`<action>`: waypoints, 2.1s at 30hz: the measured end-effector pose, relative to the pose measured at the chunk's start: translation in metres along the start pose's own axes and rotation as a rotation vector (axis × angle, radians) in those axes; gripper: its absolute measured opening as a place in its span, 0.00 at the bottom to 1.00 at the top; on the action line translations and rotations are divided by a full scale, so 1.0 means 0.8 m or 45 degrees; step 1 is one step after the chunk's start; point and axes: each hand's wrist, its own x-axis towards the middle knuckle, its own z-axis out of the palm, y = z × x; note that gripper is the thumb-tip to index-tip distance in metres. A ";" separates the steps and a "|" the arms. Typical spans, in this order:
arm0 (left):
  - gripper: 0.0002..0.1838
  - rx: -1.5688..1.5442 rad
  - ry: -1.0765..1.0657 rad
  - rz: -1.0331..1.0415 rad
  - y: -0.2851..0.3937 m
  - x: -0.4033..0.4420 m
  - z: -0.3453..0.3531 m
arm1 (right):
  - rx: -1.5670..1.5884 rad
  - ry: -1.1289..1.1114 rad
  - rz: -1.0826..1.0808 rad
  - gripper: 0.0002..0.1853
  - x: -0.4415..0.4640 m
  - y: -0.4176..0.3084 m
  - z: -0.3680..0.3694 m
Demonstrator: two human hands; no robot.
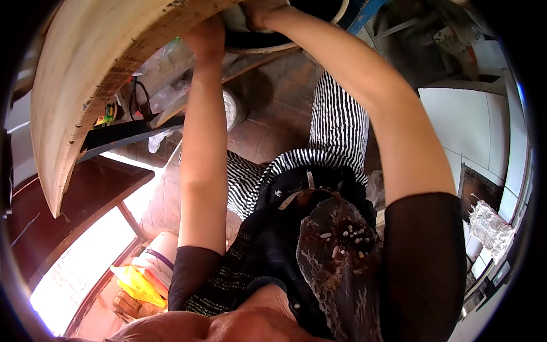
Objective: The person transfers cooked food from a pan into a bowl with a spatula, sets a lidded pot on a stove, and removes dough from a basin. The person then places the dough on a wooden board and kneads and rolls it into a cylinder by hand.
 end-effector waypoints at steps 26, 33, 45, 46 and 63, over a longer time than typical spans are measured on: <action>0.15 -0.184 -0.024 -0.470 0.030 0.010 -0.032 | 0.024 -0.094 0.210 0.30 -0.007 0.079 -0.022; 0.14 0.157 0.021 0.073 -0.009 -0.005 -0.003 | -0.030 -0.029 0.128 0.31 0.013 0.033 0.015; 0.15 -0.023 -0.047 0.015 -0.030 -0.020 -0.007 | 0.054 -0.417 0.240 0.36 0.045 0.076 0.036; 0.15 -0.099 0.042 0.071 -0.031 -0.019 -0.001 | 0.076 -0.397 0.256 0.35 0.045 0.083 0.038; 0.17 -0.045 -0.149 -0.120 -0.066 -0.037 0.014 | 1.252 -0.067 0.444 0.28 -0.009 0.007 -0.020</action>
